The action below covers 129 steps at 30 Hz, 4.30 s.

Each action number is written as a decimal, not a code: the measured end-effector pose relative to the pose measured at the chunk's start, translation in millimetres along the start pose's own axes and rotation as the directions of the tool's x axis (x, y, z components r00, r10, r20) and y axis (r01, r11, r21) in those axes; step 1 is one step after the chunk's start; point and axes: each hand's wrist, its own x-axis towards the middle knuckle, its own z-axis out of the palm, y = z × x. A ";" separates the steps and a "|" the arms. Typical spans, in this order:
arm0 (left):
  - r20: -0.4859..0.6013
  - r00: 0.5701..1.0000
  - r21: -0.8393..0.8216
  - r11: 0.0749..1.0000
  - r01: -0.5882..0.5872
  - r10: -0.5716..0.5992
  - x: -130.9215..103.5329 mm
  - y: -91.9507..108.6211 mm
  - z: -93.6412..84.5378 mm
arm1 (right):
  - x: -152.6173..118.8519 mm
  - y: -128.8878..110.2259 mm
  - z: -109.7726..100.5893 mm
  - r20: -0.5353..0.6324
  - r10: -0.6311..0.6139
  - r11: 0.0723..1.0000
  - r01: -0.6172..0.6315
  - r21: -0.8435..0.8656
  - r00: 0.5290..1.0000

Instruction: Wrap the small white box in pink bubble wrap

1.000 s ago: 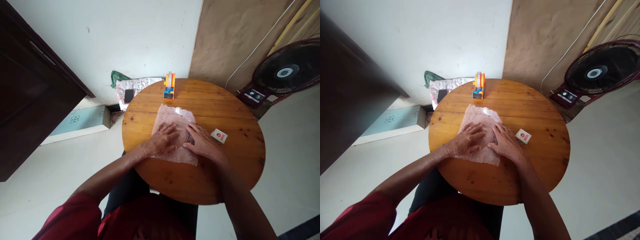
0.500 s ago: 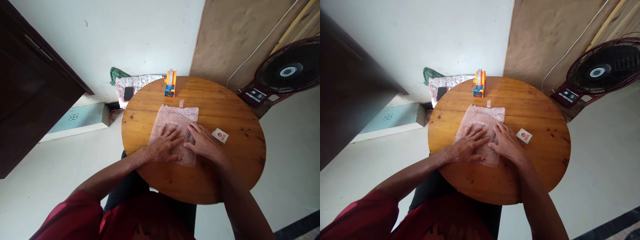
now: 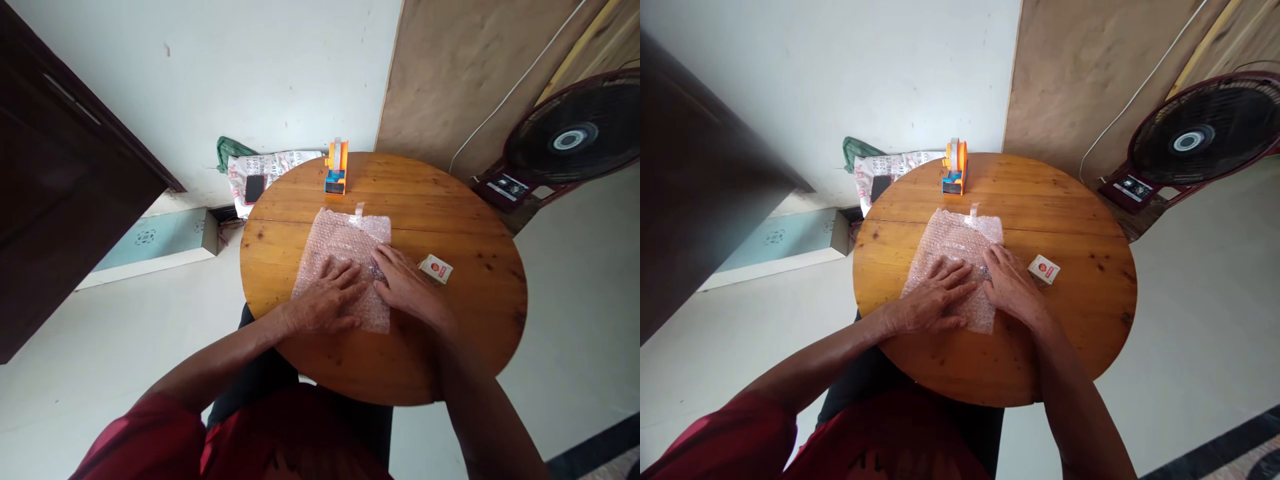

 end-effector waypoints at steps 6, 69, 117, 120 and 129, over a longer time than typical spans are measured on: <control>-0.028 1.000 -0.048 0.999 0.010 -0.011 -1.1 0.0 0.5 | 0.7 -5.2 -2.3 -0.026 -0.007 0.999 0.008 0.039 1.000; -0.369 0.928 -0.304 0.951 -0.064 -0.056 -14.5 -12.9 -7.6 | 41.9 -16.3 28.9 0.038 0.228 0.131 -0.069 0.989 0.973; -0.489 0.861 -0.193 0.980 0.051 -0.141 -36.7 -27.1 13.0 | 20.4 -39.2 0.1 -0.029 0.077 0.962 -0.067 0.265 0.997; -0.480 0.864 -0.197 0.979 0.060 -0.149 -37.1 -27.4 12.7 | 20.3 -39.2 0.6 -0.023 0.079 0.964 -0.071 0.258 0.997; -0.470 0.870 -0.179 0.981 0.071 -0.149 -38.0 -26.8 11.7 | 20.4 -38.5 0.6 -0.027 0.059 0.963 -0.050 0.265 0.998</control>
